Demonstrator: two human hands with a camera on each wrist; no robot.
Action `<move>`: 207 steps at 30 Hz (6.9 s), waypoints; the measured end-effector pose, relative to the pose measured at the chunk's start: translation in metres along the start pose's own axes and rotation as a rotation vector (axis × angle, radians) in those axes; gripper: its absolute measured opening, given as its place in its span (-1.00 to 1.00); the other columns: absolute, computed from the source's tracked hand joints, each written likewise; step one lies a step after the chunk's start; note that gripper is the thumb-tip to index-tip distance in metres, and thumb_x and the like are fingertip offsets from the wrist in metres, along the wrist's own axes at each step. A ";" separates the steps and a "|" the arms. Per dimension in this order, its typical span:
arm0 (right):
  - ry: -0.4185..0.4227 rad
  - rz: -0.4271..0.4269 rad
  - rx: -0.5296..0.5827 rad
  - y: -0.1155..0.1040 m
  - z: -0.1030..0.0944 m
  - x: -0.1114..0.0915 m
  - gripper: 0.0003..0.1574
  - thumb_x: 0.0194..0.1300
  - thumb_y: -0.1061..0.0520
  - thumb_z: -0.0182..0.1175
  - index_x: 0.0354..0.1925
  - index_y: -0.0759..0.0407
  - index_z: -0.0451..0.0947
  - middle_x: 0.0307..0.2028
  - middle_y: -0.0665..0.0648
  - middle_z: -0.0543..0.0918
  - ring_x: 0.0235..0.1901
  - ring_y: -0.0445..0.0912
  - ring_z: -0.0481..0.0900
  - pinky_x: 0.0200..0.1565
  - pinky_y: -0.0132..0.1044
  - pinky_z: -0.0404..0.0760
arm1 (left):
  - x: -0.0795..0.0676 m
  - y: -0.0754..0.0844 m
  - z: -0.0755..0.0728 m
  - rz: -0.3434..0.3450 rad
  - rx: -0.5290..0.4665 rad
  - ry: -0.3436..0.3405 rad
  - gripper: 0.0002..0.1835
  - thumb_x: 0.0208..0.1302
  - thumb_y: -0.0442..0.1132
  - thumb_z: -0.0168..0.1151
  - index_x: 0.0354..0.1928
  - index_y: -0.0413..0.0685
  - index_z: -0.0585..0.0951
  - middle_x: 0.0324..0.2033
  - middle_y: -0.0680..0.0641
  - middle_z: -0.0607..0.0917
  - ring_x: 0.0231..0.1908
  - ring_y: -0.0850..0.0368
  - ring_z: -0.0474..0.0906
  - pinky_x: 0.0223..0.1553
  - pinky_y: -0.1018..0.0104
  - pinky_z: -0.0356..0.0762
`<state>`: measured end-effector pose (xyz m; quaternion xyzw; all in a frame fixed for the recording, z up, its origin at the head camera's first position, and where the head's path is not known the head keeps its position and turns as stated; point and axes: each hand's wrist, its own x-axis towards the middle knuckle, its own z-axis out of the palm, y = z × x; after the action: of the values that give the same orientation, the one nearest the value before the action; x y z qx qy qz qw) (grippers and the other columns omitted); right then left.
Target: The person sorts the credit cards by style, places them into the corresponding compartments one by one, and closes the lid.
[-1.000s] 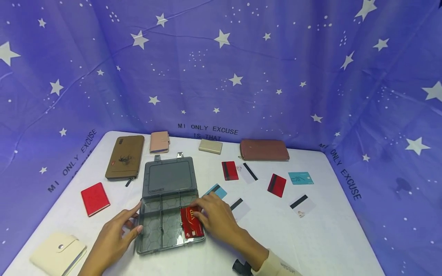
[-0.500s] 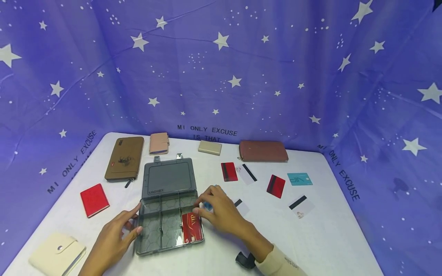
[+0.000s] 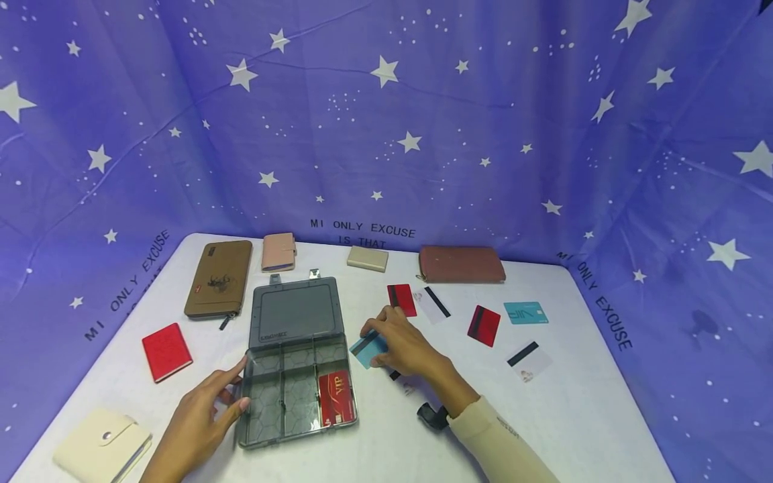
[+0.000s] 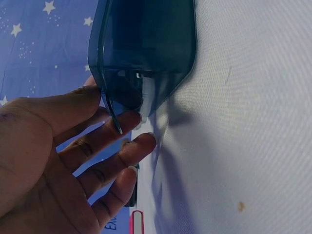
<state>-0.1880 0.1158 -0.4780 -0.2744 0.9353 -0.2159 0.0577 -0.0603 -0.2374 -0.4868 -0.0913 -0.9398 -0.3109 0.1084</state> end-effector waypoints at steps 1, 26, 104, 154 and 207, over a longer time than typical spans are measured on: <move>0.002 -0.001 -0.011 0.000 0.000 0.001 -0.38 -0.06 0.03 0.60 0.00 -0.07 0.60 -0.03 0.07 0.46 0.04 -0.03 0.32 -0.07 -0.17 0.54 | 0.000 0.000 0.000 -0.005 -0.002 -0.004 -0.30 0.11 -0.26 0.49 0.34 -0.04 0.50 -0.16 0.05 0.68 -0.36 0.44 0.49 -0.44 0.43 0.41; 0.254 -0.062 0.589 -0.056 -0.009 -0.005 -0.59 0.27 0.15 0.36 0.07 -0.11 0.57 -0.41 -0.12 0.67 -0.54 -0.13 0.59 -0.50 -0.35 0.53 | 0.001 0.000 -0.001 -0.005 0.005 -0.003 -0.30 0.12 -0.27 0.48 0.35 -0.02 0.49 -0.16 0.04 0.69 -0.35 0.36 0.54 -0.44 0.42 0.41; 0.072 0.122 0.624 -0.019 -0.028 0.025 -0.67 0.19 0.24 0.39 -0.07 0.06 0.60 -0.40 0.11 0.66 -0.55 0.13 0.68 -0.48 0.01 0.66 | 0.002 -0.001 -0.002 -0.062 0.011 -0.062 -0.28 0.16 -0.21 0.46 0.39 0.01 0.45 -0.12 0.03 0.69 -0.33 0.40 0.49 -0.42 0.42 0.41; -0.082 0.068 0.011 0.009 -0.026 -0.050 -0.28 -0.20 0.05 0.66 -0.03 -0.10 0.57 -0.17 0.01 0.47 -0.14 -0.17 0.35 -0.15 -0.25 0.41 | 0.002 0.002 -0.003 -0.094 0.015 -0.088 -0.29 0.18 -0.18 0.45 0.39 0.02 0.45 -0.10 0.04 0.68 -0.32 0.36 0.50 -0.40 0.41 0.42; 0.102 -0.014 0.480 -0.092 0.032 0.022 -0.66 0.21 0.01 0.43 -0.05 0.04 0.67 -0.54 -0.20 0.65 -0.68 -0.30 0.45 -0.55 -0.44 0.46 | 0.004 0.003 -0.005 -0.138 0.019 -0.124 -0.26 0.18 -0.19 0.45 0.42 0.05 0.42 -0.07 0.02 0.68 -0.27 0.23 0.56 -0.37 0.41 0.47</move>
<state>-0.1543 0.0227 -0.4662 -0.2479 0.8570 -0.4459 0.0723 -0.0626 -0.2375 -0.4805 -0.0445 -0.9516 -0.3027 0.0291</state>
